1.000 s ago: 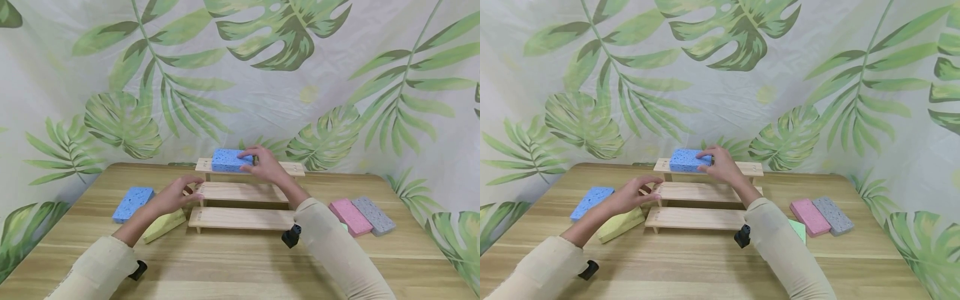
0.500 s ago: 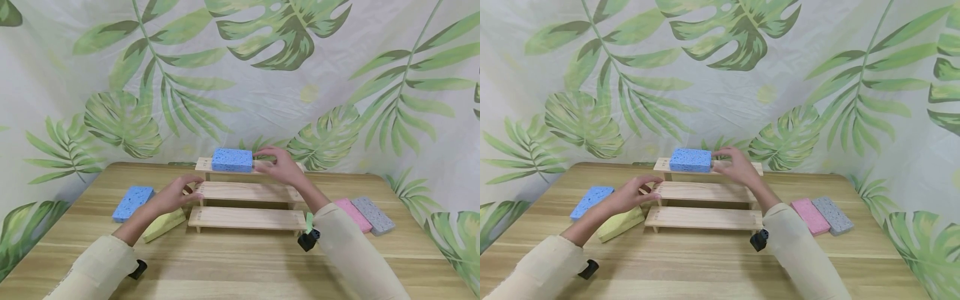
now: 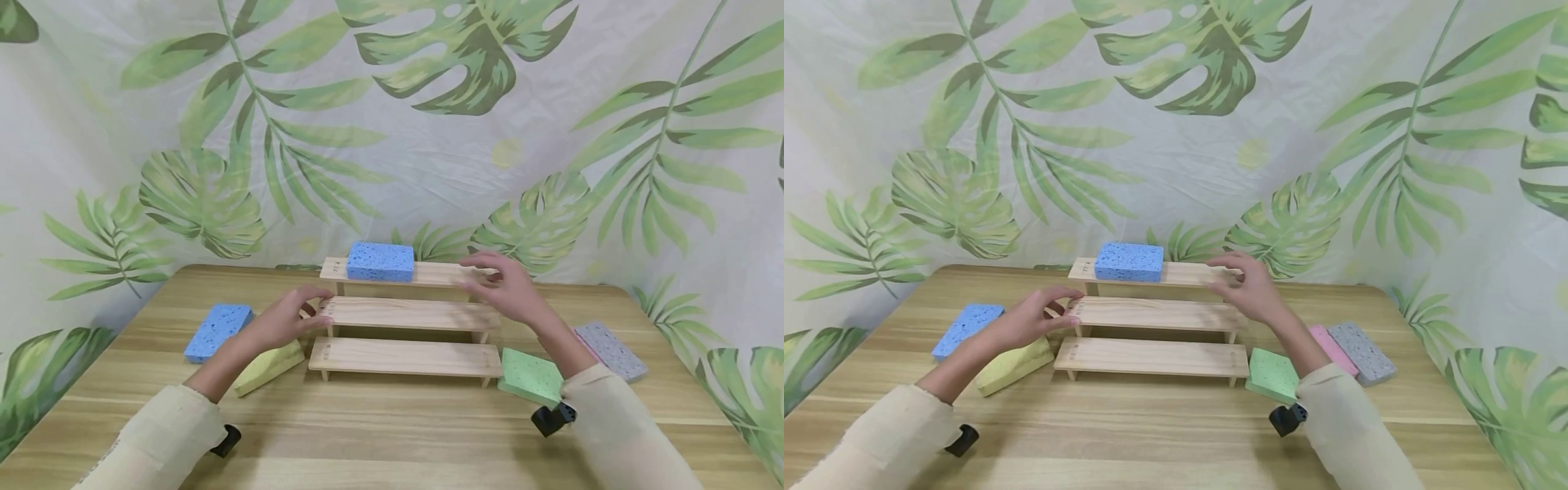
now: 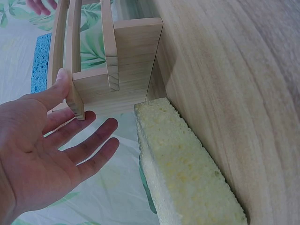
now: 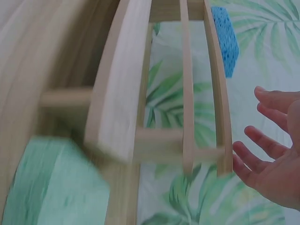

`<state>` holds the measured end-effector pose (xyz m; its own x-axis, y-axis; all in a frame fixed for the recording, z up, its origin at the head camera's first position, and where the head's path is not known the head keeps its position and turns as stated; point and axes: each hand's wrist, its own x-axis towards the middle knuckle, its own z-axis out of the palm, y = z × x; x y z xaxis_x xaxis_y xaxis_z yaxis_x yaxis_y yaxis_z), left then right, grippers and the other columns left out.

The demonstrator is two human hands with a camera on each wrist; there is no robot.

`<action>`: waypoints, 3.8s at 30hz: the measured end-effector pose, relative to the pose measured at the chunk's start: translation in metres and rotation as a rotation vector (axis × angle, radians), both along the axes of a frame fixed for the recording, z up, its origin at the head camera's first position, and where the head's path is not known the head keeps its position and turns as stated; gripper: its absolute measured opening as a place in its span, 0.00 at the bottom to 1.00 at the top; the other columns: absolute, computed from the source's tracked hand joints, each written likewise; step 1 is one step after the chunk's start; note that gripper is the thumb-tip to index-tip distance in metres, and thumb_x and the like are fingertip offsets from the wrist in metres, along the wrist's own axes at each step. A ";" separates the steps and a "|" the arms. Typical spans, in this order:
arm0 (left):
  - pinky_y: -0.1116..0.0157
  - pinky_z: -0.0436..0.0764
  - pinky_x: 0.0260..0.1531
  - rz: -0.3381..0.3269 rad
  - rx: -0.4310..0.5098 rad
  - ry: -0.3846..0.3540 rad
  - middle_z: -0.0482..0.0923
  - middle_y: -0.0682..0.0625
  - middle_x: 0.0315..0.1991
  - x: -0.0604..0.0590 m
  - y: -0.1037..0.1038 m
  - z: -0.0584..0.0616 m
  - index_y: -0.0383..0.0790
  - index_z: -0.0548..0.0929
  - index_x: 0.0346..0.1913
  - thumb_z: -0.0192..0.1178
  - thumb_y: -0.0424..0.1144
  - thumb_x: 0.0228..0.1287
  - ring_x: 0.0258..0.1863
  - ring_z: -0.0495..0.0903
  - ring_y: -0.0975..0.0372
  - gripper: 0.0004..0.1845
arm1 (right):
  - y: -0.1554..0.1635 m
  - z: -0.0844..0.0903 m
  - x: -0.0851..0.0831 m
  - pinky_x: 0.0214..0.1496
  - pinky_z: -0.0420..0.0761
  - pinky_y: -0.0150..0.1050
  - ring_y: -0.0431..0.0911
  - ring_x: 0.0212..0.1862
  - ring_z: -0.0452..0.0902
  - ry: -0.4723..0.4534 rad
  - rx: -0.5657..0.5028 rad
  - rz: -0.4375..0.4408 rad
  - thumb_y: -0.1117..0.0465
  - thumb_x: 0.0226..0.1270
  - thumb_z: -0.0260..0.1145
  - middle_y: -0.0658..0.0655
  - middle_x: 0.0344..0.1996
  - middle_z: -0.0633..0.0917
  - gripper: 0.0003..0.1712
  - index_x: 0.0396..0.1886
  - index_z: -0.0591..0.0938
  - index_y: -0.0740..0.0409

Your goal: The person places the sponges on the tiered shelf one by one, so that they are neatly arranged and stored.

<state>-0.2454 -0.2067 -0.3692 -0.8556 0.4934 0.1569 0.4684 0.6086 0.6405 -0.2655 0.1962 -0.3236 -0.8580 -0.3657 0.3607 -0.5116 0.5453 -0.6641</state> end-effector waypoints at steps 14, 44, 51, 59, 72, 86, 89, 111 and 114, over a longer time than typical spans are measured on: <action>0.53 0.86 0.43 -0.002 0.008 -0.018 0.75 0.27 0.63 -0.001 -0.001 -0.001 0.21 0.75 0.66 0.64 0.37 0.74 0.48 0.83 0.42 0.26 | 0.066 -0.010 0.025 0.59 0.79 0.65 0.68 0.62 0.76 -0.075 0.114 -0.074 0.66 0.71 0.70 0.70 0.60 0.81 0.23 0.63 0.81 0.69; 0.54 0.86 0.42 0.010 0.002 -0.008 0.76 0.28 0.63 0.001 0.000 0.000 0.23 0.76 0.66 0.65 0.39 0.74 0.48 0.83 0.43 0.26 | 0.104 -0.059 0.055 0.41 0.81 0.37 0.42 0.43 0.78 -0.127 0.385 0.196 0.50 0.50 0.86 0.52 0.45 0.87 0.23 0.43 0.89 0.55; 0.54 0.86 0.41 0.009 0.001 -0.010 0.75 0.28 0.64 0.000 -0.001 0.000 0.23 0.75 0.67 0.65 0.39 0.74 0.48 0.83 0.42 0.27 | 0.109 -0.059 0.058 0.49 0.81 0.41 0.41 0.46 0.77 -0.154 0.444 0.214 0.46 0.39 0.90 0.47 0.43 0.81 0.39 0.51 0.83 0.56; 0.54 0.86 0.42 0.006 0.004 -0.003 0.75 0.27 0.64 -0.001 -0.001 -0.001 0.22 0.75 0.67 0.65 0.38 0.74 0.48 0.84 0.42 0.27 | 0.109 -0.057 0.058 0.52 0.81 0.45 0.47 0.49 0.79 -0.117 0.467 0.219 0.51 0.45 0.89 0.49 0.47 0.82 0.37 0.53 0.82 0.57; 0.54 0.87 0.41 0.012 -0.002 -0.001 0.75 0.28 0.64 0.000 0.000 0.000 0.23 0.75 0.67 0.65 0.38 0.74 0.48 0.84 0.42 0.27 | 0.120 -0.031 0.049 0.48 0.82 0.49 0.53 0.50 0.81 -0.115 0.454 0.103 0.57 0.49 0.85 0.56 0.50 0.86 0.33 0.55 0.84 0.59; 0.54 0.87 0.41 0.008 0.006 0.002 0.75 0.27 0.64 0.000 -0.001 -0.002 0.23 0.75 0.67 0.65 0.38 0.74 0.48 0.84 0.41 0.27 | 0.130 -0.022 0.040 0.43 0.81 0.42 0.46 0.46 0.81 0.081 0.367 0.016 0.62 0.44 0.84 0.58 0.48 0.89 0.32 0.54 0.87 0.59; 0.54 0.87 0.41 0.008 0.004 0.000 0.75 0.27 0.64 0.000 -0.001 -0.002 0.23 0.75 0.67 0.65 0.39 0.74 0.48 0.84 0.41 0.27 | 0.128 -0.020 0.040 0.43 0.81 0.42 0.46 0.47 0.81 0.105 0.345 -0.004 0.62 0.43 0.84 0.58 0.49 0.89 0.33 0.54 0.87 0.58; 0.54 0.87 0.41 0.001 0.004 0.001 0.75 0.28 0.64 -0.002 -0.001 -0.002 0.23 0.75 0.67 0.65 0.38 0.74 0.48 0.84 0.42 0.27 | 0.097 0.003 0.033 0.46 0.82 0.44 0.51 0.50 0.83 0.233 0.302 0.002 0.63 0.49 0.82 0.58 0.51 0.89 0.27 0.53 0.89 0.55; 0.54 0.87 0.41 0.002 0.005 0.000 0.76 0.28 0.64 -0.001 -0.001 -0.002 0.23 0.76 0.66 0.65 0.38 0.74 0.48 0.84 0.42 0.26 | 0.091 0.005 0.031 0.48 0.83 0.49 0.53 0.52 0.83 0.208 0.303 0.003 0.63 0.51 0.81 0.58 0.51 0.89 0.26 0.53 0.89 0.55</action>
<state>-0.2469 -0.2080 -0.3711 -0.8565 0.4910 0.1593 0.4673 0.6066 0.6432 -0.2348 0.2872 -0.3186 -0.7764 -0.4851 0.4023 -0.6206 0.6997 -0.3539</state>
